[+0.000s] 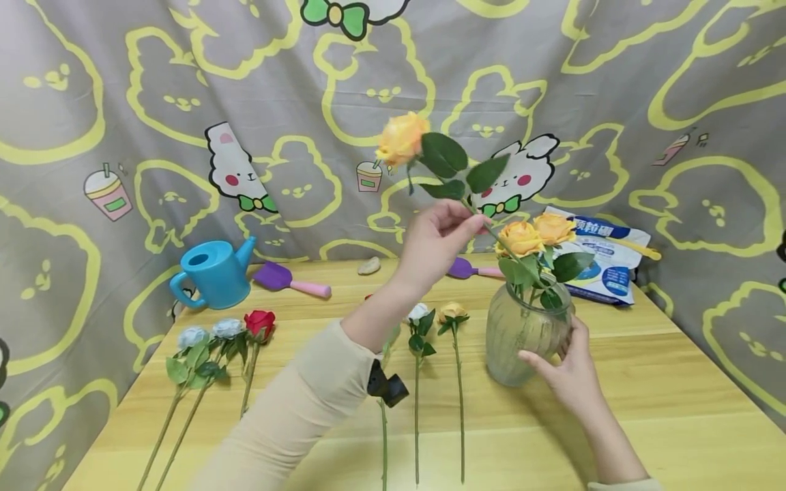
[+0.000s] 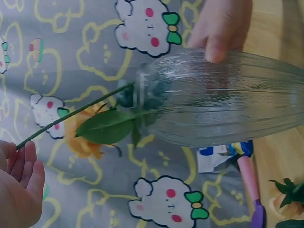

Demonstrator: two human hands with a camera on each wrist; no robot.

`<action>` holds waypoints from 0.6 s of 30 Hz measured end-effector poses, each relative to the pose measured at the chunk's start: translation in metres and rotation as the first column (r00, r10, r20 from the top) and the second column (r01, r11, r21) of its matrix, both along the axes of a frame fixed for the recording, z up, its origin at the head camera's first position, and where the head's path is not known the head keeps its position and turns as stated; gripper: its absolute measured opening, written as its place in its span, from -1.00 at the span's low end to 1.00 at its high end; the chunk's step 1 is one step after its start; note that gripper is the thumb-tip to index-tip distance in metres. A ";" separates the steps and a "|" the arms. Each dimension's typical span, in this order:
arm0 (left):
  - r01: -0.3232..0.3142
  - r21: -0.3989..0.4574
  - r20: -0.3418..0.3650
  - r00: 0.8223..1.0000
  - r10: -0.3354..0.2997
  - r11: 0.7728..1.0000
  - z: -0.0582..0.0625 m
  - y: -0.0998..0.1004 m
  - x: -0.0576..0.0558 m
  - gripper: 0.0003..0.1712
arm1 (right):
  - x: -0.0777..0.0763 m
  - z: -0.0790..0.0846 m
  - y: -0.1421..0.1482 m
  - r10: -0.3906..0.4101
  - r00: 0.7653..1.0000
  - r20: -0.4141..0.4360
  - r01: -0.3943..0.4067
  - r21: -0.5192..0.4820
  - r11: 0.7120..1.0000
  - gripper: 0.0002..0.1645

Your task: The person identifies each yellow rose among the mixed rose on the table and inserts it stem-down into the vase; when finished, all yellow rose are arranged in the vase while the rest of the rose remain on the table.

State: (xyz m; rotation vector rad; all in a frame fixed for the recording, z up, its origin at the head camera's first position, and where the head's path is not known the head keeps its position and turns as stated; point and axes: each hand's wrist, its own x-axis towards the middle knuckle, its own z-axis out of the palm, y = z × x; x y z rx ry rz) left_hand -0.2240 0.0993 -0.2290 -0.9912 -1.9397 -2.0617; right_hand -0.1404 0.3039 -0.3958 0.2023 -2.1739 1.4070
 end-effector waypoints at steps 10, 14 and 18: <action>-0.043 -0.329 -0.130 0.991 0.000 0.943 -0.027 0.021 -0.002 -0.86 | 0.000 -0.001 0.001 -0.010 1.000 -0.012 0.010 0.003 1.000 0.00; -0.056 -0.407 -0.157 0.988 -0.009 0.912 -0.040 0.030 0.000 -0.87 | 0.000 -0.003 0.001 -0.014 1.000 -0.008 0.014 0.010 1.000 -0.01; -0.055 -0.452 -0.167 0.986 -0.024 0.890 -0.048 0.037 -0.001 -0.89 | 0.001 -0.004 0.001 -0.021 1.000 0.006 0.021 0.024 0.999 -0.02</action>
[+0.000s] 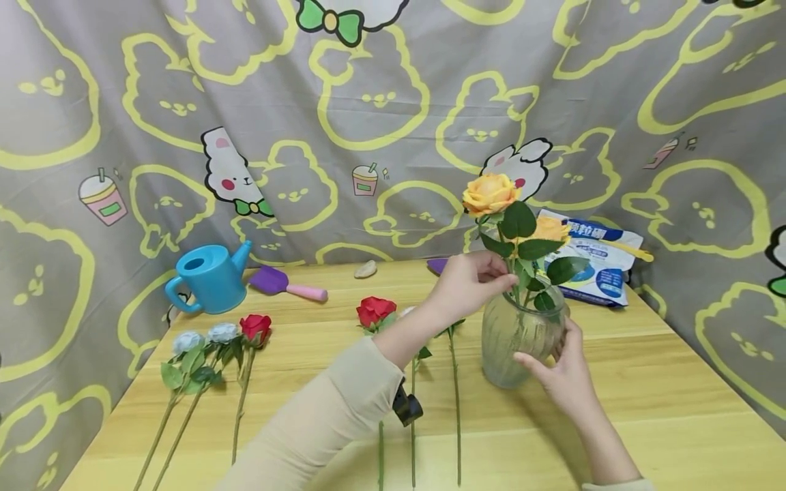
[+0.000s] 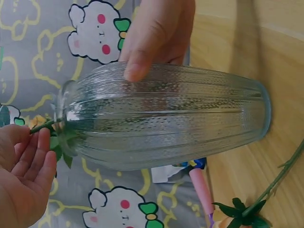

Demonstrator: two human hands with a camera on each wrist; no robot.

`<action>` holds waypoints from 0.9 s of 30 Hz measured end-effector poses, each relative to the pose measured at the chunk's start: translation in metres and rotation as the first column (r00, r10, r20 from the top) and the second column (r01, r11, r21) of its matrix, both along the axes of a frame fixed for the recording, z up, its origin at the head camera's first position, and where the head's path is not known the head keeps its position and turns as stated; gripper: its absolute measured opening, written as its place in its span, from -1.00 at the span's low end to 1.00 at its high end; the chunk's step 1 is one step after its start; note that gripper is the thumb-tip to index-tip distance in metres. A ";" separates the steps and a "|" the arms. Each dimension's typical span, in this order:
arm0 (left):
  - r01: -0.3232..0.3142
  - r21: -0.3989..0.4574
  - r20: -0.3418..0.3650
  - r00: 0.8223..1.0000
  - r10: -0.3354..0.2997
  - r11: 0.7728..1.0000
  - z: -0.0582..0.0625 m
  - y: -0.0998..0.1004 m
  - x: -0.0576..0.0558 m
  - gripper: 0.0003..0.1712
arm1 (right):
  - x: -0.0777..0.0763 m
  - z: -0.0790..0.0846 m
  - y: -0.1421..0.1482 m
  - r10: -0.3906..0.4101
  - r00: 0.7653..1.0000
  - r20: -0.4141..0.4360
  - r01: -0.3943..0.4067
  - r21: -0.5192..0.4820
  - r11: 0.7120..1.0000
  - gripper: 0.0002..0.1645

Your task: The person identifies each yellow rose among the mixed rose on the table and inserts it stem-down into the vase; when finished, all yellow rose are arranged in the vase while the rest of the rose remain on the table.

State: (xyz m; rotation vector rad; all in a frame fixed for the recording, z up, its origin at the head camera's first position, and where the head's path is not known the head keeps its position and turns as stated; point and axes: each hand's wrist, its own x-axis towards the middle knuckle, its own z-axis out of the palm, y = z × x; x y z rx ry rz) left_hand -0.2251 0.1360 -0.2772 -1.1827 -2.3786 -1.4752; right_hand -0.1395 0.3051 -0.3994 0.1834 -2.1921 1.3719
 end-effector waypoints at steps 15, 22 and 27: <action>0.009 -0.052 -0.073 0.997 -0.013 0.999 -0.003 0.001 -0.002 -0.78 | -0.002 0.000 0.000 0.007 1.000 -0.020 -0.007 -0.006 1.000 0.00; 0.045 0.211 0.254 0.962 -0.099 0.977 -0.008 -0.003 -0.006 -0.61 | -0.001 0.000 -0.001 0.012 1.000 -0.016 -0.012 -0.007 1.000 0.00; -0.015 0.205 0.275 0.961 -0.043 0.979 -0.012 0.000 -0.008 -0.70 | -0.001 0.001 -0.002 0.004 1.000 -0.008 -0.004 0.000 1.000 0.00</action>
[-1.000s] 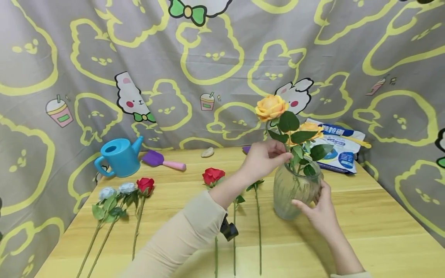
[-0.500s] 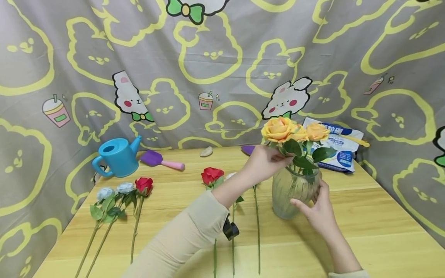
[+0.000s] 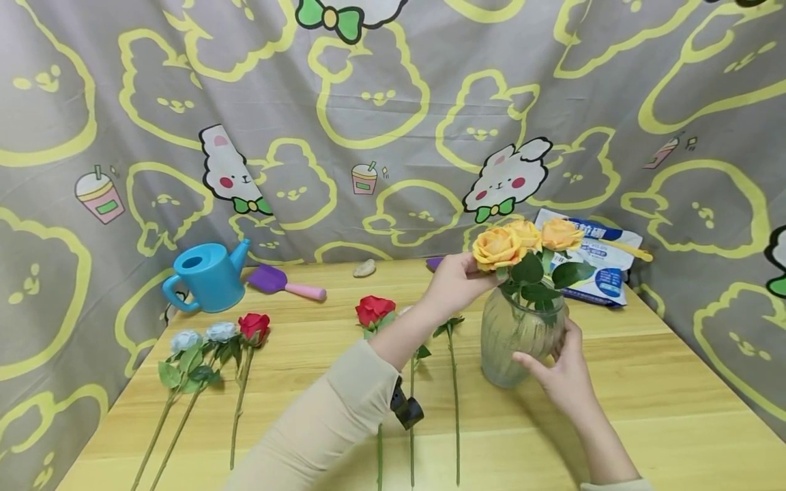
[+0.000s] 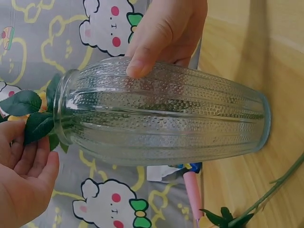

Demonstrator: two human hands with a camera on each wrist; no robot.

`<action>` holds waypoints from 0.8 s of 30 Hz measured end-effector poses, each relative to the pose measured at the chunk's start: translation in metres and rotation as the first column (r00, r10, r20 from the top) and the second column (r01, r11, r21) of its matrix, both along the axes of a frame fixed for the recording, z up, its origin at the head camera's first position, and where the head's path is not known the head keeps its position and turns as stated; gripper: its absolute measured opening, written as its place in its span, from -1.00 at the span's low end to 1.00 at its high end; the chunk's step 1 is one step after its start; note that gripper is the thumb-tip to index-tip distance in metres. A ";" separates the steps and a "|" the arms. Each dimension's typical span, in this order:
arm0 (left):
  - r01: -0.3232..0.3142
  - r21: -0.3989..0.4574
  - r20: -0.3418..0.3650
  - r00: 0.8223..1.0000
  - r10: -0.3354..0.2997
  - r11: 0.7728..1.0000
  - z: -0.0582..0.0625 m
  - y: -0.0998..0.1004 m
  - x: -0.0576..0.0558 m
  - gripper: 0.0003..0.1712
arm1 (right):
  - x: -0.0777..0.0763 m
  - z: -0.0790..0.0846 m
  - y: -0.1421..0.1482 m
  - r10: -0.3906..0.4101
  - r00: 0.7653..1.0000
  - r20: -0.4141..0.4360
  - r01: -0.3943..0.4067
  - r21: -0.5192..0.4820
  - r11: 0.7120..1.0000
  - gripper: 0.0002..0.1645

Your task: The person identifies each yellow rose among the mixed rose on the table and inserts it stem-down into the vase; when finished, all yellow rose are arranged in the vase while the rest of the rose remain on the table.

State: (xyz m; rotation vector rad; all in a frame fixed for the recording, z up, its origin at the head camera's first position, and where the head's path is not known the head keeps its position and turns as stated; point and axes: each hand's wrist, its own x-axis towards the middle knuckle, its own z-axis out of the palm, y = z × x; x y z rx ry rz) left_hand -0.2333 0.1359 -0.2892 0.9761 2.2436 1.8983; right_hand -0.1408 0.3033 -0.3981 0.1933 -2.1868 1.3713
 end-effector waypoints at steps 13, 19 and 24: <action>-0.064 -0.039 -0.031 0.998 0.063 0.997 -0.007 0.007 -0.006 -0.74 | 0.001 0.000 0.000 -0.012 1.000 0.029 0.011 0.006 1.000 -0.01; -0.087 -0.046 -0.013 0.996 0.087 0.995 -0.012 0.002 -0.009 -0.79 | 0.001 0.000 0.000 -0.003 1.000 0.019 0.003 -0.001 1.000 -0.02; -0.026 -0.034 0.085 0.996 0.029 0.999 -0.021 -0.013 -0.013 -0.83 | 0.001 0.000 0.000 -0.012 1.000 0.023 0.011 0.003 1.000 -0.02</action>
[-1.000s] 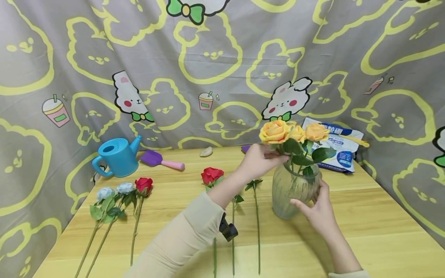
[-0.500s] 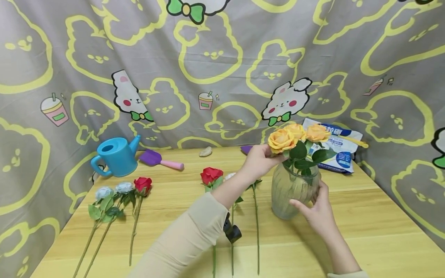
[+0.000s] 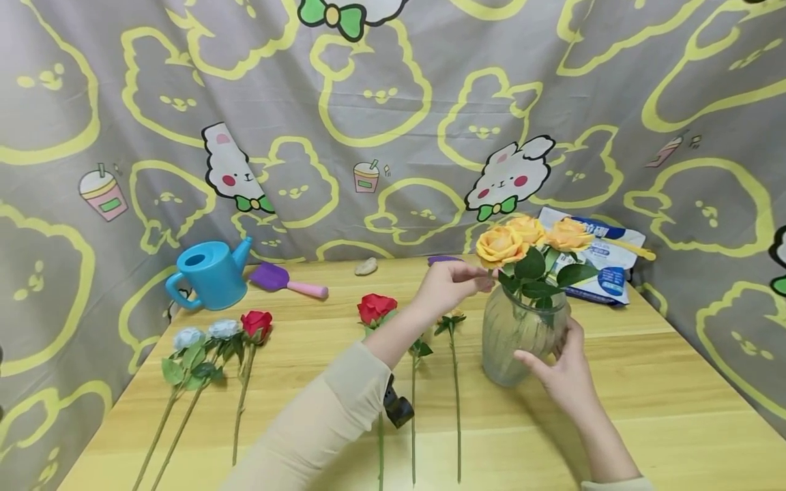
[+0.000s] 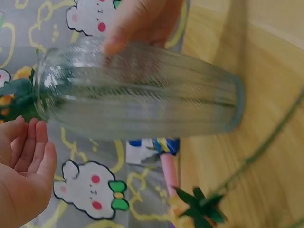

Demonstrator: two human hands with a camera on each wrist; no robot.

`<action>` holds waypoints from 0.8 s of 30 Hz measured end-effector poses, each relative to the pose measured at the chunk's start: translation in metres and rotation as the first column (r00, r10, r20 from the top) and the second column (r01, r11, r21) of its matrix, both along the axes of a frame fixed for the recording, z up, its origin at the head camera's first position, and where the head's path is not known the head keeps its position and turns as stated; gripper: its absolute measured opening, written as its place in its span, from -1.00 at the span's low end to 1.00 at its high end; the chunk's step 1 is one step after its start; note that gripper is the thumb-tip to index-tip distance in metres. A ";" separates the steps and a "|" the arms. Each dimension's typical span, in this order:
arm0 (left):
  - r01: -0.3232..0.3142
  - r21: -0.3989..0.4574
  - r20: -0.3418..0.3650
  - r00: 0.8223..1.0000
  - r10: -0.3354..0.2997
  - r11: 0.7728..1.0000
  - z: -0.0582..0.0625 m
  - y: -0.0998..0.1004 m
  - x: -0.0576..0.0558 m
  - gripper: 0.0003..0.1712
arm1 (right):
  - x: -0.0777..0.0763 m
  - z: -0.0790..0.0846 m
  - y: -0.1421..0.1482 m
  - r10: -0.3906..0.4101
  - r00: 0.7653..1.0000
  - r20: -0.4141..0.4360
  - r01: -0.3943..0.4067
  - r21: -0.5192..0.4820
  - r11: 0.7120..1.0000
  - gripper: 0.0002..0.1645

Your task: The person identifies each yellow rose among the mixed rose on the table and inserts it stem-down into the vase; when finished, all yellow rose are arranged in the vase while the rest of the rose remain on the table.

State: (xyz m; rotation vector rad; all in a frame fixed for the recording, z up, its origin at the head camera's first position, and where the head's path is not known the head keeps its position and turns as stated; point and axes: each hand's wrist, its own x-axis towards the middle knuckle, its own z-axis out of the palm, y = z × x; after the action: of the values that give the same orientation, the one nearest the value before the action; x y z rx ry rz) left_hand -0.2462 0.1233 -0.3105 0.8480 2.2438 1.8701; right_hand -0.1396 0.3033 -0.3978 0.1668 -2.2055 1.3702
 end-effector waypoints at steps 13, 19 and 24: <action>0.017 -0.410 -0.012 1.000 -0.024 0.912 -0.053 -0.032 0.032 -0.88 | -0.002 0.004 0.004 0.015 1.000 -0.007 -0.015 -0.010 1.000 0.00; -0.187 -0.755 -0.240 0.971 0.000 0.628 -0.071 -0.027 0.044 -0.75 | -0.004 0.004 0.004 0.015 1.000 0.015 -0.014 -0.009 1.000 -0.01; -0.253 -0.868 -0.280 0.960 0.001 0.427 -0.083 -0.017 0.043 -0.69 | -0.003 0.000 0.001 0.006 1.000 0.021 -0.006 -0.021 1.000 -0.04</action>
State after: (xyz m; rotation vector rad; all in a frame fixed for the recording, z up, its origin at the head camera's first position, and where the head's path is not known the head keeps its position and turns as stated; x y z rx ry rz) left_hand -0.2033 0.1063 -0.3932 0.6786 2.9411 0.2855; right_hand -0.1423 0.3042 -0.3978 0.1523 -2.2091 1.4036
